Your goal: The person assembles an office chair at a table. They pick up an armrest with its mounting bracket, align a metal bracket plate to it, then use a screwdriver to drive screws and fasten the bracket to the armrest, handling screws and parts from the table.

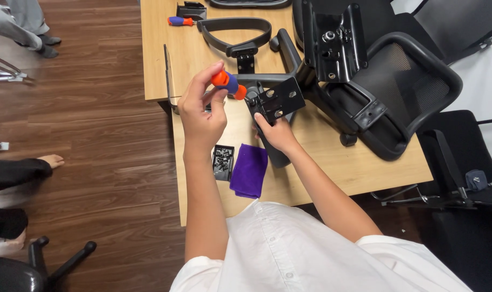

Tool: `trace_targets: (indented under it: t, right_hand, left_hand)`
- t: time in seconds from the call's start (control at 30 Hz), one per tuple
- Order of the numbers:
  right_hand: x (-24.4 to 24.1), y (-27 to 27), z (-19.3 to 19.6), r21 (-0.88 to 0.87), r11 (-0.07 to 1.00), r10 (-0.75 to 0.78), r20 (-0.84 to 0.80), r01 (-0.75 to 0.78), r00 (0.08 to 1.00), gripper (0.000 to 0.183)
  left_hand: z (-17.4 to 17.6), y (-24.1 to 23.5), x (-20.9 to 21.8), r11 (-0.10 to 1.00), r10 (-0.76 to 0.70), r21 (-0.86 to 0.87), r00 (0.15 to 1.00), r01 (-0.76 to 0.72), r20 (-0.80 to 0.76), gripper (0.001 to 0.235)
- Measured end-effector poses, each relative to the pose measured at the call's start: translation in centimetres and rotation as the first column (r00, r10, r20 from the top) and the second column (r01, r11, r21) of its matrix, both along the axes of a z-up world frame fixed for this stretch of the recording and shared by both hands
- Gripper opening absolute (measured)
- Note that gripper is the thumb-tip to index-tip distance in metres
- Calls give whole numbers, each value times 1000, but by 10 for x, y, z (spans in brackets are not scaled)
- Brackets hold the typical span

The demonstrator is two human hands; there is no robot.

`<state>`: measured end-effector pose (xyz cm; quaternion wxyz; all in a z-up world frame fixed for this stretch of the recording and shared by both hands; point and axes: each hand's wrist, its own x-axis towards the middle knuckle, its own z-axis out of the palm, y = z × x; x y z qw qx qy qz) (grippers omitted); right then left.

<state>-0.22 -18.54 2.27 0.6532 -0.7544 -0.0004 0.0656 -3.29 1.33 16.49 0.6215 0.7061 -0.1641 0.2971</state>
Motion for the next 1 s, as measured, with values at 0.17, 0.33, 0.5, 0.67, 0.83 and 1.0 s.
trace_targets:
  t: [0.17,0.33,0.5,0.67,0.83,1.0]
  right_hand:
    - [-1,0,0,-27,1000,-3,-6,2,1000,27]
    - [-3,0,1,-6,1000,-15,-5,15,1000,26]
    - [-2,-2,-5,52,998,25,-11,-25,1000,23]
    - [-2,0,-7,83,996,15,-7,-14,1000,22]
    - [-3,1,-8,73,997,13,1,-13,1000,22]
    - [-2,0,-12,40,999,-9,-59,11,998,25]
  left_hand:
    - [17,-4,-6,998,37,46,996,-41,85,41]
    - [-3,-8,2,988,135,64,984,-144,118,44]
    - [0,-7,0,991,121,42,989,-125,87,46]
    - [1,-5,-4,993,89,77,994,-94,58,46]
    - [1,-7,-5,986,104,122,991,-114,84,48]
    - [8,-6,-7,980,129,143,988,-141,87,45]
